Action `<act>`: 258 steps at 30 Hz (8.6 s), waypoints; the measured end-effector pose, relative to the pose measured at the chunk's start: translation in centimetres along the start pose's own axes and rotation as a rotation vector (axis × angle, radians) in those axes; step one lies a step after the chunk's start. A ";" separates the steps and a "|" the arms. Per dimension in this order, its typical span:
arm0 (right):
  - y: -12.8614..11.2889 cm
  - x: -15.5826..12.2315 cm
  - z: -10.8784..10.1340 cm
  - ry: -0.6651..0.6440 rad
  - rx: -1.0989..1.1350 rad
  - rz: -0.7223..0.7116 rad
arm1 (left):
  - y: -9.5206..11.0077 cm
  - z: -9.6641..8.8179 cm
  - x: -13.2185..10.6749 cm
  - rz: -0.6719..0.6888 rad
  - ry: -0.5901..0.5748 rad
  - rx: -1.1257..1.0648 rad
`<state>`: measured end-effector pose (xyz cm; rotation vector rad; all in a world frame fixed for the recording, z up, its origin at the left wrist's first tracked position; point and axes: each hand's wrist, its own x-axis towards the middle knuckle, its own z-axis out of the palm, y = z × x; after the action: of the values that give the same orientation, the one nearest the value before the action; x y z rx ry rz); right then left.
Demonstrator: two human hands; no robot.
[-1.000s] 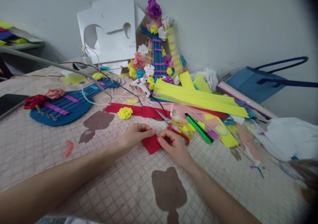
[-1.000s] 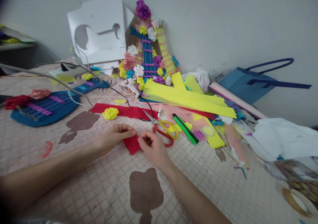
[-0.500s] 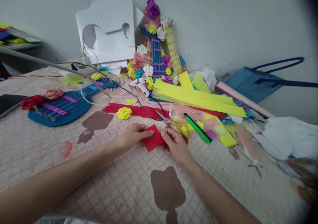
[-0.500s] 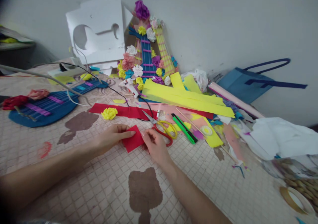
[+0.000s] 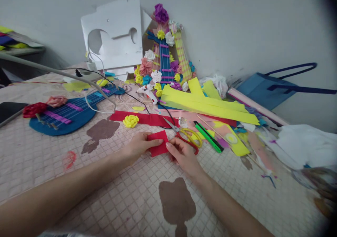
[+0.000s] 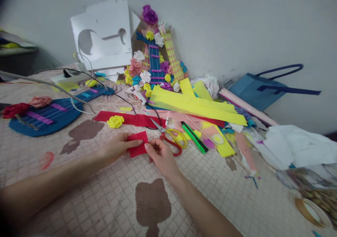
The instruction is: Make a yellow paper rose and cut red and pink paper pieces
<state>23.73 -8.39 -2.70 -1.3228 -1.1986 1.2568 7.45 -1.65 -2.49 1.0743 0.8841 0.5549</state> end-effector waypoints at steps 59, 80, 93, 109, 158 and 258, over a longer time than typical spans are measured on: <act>0.9 2.1 -8.9 0.196 -1.169 -0.208 | 0.8 -1.0 1.0 -0.058 0.048 -0.175; -0.5 -0.4 -0.8 0.056 0.168 -0.060 | 1.3 -0.4 -0.2 -0.055 -0.070 -0.136; 0.5 -0.4 0.2 0.130 0.250 -0.085 | 1.0 -0.1 -0.4 -0.047 -0.143 -0.190; 1.2 -3.9 3.5 -0.556 0.576 0.085 | 5.3 -2.9 0.0 -0.023 0.207 -0.653; 1.3 -3.4 3.1 -0.557 0.679 0.057 | 4.0 -2.4 -0.2 0.071 0.016 -0.578; 0.7 -3.4 3.2 -0.458 0.702 0.042 | 2.8 -1.6 -0.6 0.221 -0.037 -0.209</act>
<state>20.61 -11.87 -3.21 -0.5605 -0.8816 1.8536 5.90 -0.20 -0.07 0.9935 0.6628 0.7914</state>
